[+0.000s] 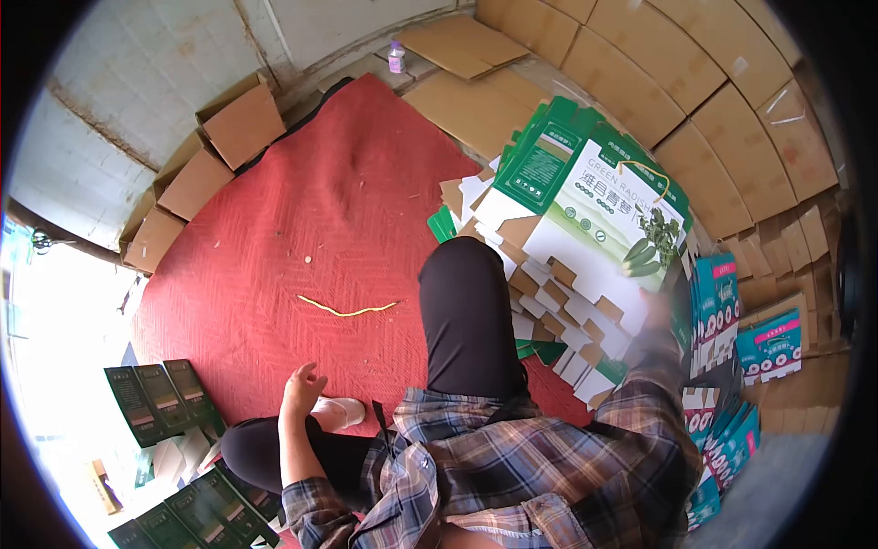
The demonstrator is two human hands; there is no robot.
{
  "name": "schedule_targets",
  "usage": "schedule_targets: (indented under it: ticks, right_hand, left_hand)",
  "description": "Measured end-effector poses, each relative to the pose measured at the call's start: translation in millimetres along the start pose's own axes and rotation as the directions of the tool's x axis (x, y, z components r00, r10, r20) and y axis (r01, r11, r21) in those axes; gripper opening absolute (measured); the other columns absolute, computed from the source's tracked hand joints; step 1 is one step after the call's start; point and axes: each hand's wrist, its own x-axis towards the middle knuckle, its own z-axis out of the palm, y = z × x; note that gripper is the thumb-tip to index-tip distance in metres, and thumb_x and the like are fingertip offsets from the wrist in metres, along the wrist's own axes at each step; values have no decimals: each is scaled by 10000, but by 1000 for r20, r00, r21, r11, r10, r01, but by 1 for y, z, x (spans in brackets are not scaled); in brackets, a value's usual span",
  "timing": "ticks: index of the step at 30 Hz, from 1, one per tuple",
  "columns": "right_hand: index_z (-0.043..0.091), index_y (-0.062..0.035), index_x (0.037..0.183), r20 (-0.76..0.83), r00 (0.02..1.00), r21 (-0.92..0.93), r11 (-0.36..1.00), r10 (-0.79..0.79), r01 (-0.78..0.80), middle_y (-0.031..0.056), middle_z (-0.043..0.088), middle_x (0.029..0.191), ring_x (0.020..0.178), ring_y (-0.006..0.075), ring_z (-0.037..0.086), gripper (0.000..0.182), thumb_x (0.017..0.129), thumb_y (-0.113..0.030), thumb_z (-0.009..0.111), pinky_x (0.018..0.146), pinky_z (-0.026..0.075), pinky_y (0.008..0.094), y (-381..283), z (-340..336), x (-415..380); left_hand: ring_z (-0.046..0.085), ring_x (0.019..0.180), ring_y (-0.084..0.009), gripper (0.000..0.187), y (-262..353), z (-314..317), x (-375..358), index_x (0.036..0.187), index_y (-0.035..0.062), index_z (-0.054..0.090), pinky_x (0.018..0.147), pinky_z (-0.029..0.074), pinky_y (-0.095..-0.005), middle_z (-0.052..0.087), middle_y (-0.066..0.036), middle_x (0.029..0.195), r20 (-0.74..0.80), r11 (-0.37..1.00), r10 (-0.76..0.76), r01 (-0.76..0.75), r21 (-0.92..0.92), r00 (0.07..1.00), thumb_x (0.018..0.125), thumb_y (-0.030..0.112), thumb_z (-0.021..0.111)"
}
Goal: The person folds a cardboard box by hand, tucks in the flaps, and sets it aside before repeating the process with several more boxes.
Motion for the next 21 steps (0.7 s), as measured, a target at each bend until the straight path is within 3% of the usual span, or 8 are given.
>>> schedule_targets:
  ticks: [3,4,6,7,11,13,16,21]
  right_hand:
    - [607,3,1046,-26,998,303,952,60,-49,106,661,954,806,223,639,366,721,-87,750,760,486,352,-5,-11,-11]
    - [607,3,1046,-34,998,305,951,62,-48,106,661,954,806,223,639,366,721,-87,750,760,486,352,-9,-16,-19]
    - [568,-7,1070,225,971,661,718,86,-217,97,643,1006,861,237,632,335,784,-118,702,784,490,363,-32,-27,-46]
    - [535,-19,1157,300,952,658,709,65,-255,102,614,1097,974,259,614,368,849,-182,654,833,492,400,-35,-32,-50]
    - [474,-28,1250,283,959,679,707,-1,-199,117,591,1148,1048,276,590,423,893,-209,611,890,480,431,-46,-38,-51]
    - [422,-44,1310,249,966,682,720,-65,-127,124,569,1185,1099,289,565,445,920,-196,573,923,465,454,-64,-43,-62]
    - [422,-45,1315,184,971,724,690,-152,-29,119,574,1184,1089,288,571,425,932,-177,548,924,464,444,-98,-45,-88]
    - [416,-46,1334,259,909,765,644,-326,13,106,564,1220,1106,274,565,429,942,-178,528,944,457,425,-114,-46,-73]
  left_hand:
    - [638,843,-260,490,7,-5,-1,1195,25,584,770,502,-359,654,-161,917,20,1000,-11,11,-14,1000,756,217,689]
    - [640,874,-286,501,9,-6,-1,1198,36,585,790,505,-374,644,-177,972,33,999,-30,31,-22,999,748,229,690]
    - [641,870,-286,504,5,-4,1,1198,33,583,787,505,-373,643,-178,970,30,1000,-12,12,-12,999,747,228,693]
    - [641,866,-286,507,3,-3,2,1199,31,581,784,506,-373,642,-179,968,22,1000,3,-2,-3,1000,746,228,696]
    - [638,812,-248,488,-1,-2,6,1200,9,576,745,500,-345,665,-157,881,3,999,52,-52,2,999,764,198,688]
    - [639,849,-284,504,3,-5,5,1202,25,577,768,506,-375,639,-173,979,14,999,50,-50,-18,999,750,208,703]
    - [635,820,-268,494,6,-7,3,1204,27,575,743,510,-368,632,-164,979,-23,998,56,-57,-37,998,754,186,701]
    - [624,779,-236,482,17,-19,-1,1200,24,575,701,515,-349,620,-156,956,-108,993,103,-109,-49,989,757,163,703]
